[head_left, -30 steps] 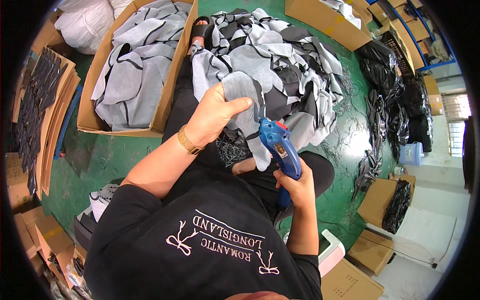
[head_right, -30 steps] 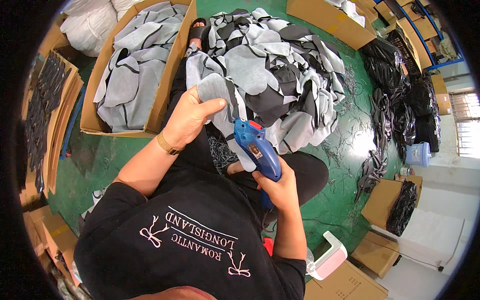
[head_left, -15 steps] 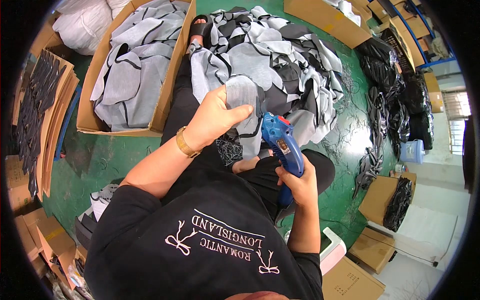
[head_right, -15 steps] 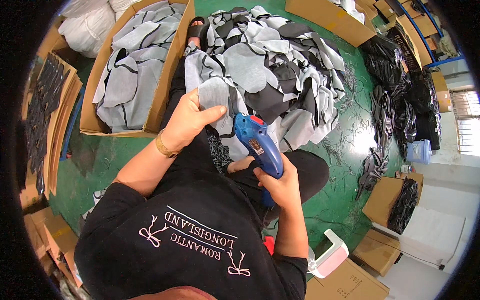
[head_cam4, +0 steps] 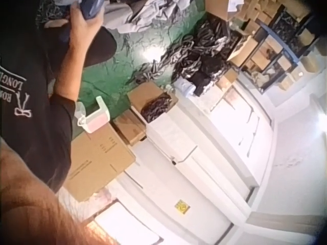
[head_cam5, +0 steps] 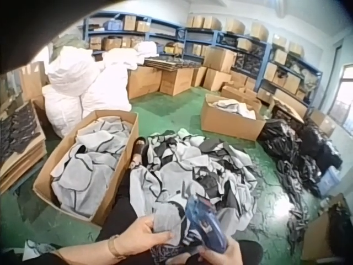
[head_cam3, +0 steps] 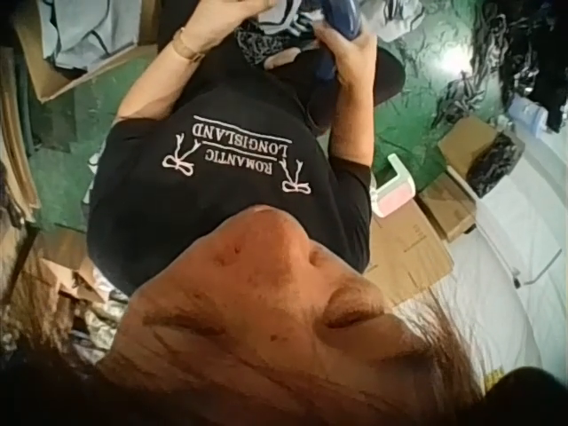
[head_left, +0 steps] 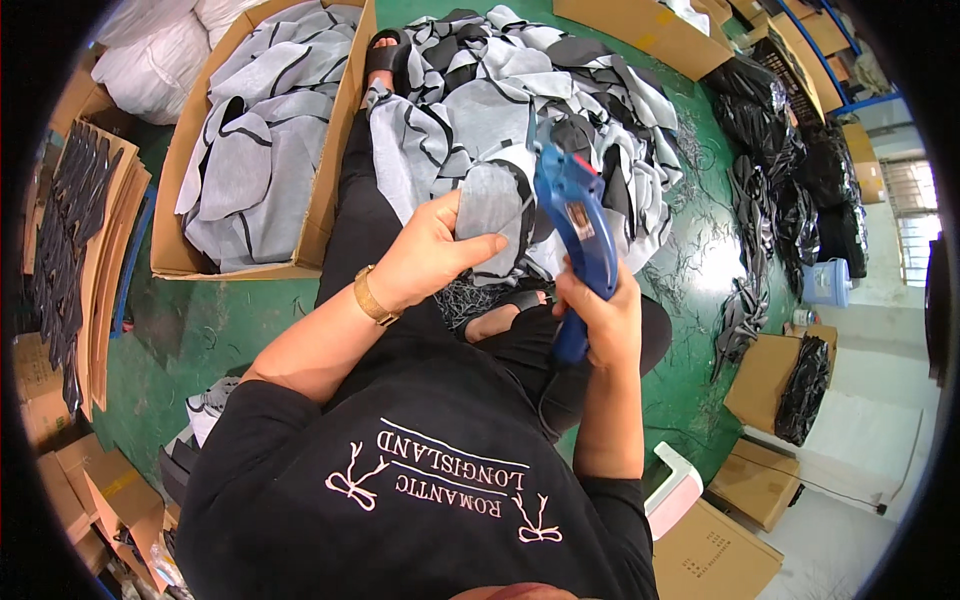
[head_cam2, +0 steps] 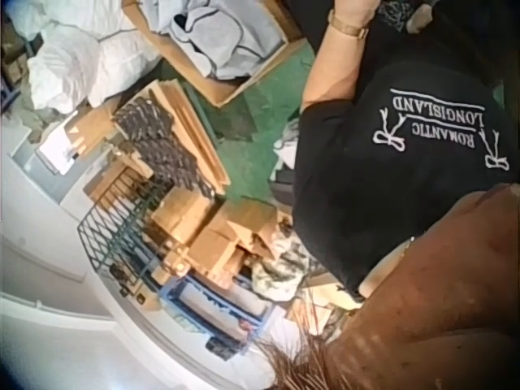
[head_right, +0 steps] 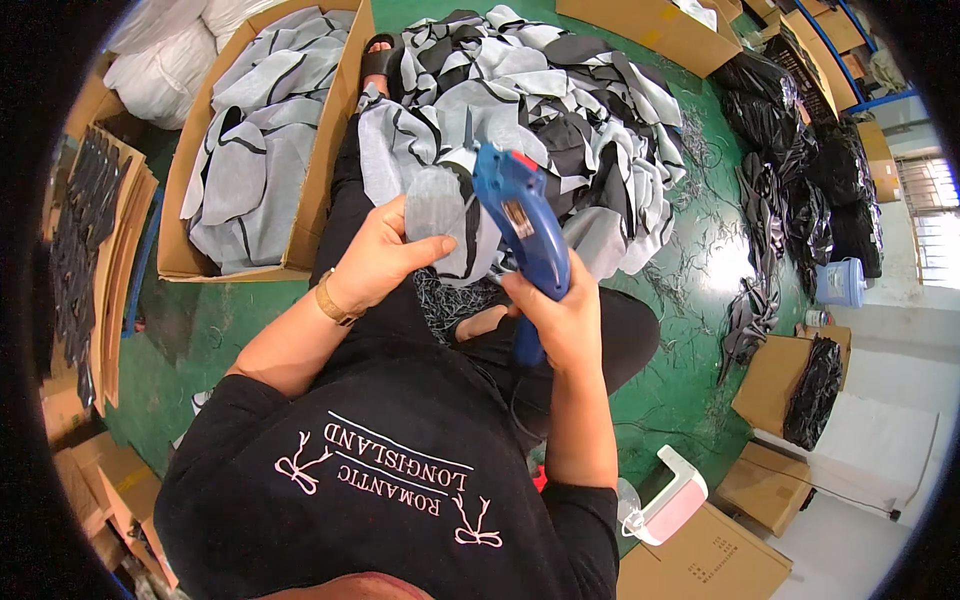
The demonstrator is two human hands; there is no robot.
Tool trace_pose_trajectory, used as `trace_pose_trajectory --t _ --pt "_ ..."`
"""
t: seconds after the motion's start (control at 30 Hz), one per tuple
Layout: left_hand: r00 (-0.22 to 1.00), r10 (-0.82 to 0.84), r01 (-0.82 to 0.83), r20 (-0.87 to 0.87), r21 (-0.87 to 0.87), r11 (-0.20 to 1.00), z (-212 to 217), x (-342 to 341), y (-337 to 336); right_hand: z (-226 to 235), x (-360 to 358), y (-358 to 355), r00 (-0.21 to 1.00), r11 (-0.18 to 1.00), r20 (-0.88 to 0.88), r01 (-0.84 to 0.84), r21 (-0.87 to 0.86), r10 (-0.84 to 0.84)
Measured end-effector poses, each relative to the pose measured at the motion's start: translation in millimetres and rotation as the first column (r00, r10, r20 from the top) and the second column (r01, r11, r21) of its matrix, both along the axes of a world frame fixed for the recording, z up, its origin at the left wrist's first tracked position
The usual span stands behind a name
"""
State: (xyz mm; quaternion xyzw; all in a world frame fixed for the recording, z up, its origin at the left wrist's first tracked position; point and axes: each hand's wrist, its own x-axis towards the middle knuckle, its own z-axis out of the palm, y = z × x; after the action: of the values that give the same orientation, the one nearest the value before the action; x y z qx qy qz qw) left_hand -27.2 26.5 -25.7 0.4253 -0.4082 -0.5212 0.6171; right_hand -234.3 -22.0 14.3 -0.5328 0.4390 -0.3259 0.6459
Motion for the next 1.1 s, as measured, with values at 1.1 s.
trace_pose_trajectory --t 1.1 --pt "0.853 -0.187 0.242 -0.487 0.052 0.969 10.4 20.1 -17.7 -31.7 -43.2 23.3 0.953 0.868 0.164 -0.298 0.397 0.253"
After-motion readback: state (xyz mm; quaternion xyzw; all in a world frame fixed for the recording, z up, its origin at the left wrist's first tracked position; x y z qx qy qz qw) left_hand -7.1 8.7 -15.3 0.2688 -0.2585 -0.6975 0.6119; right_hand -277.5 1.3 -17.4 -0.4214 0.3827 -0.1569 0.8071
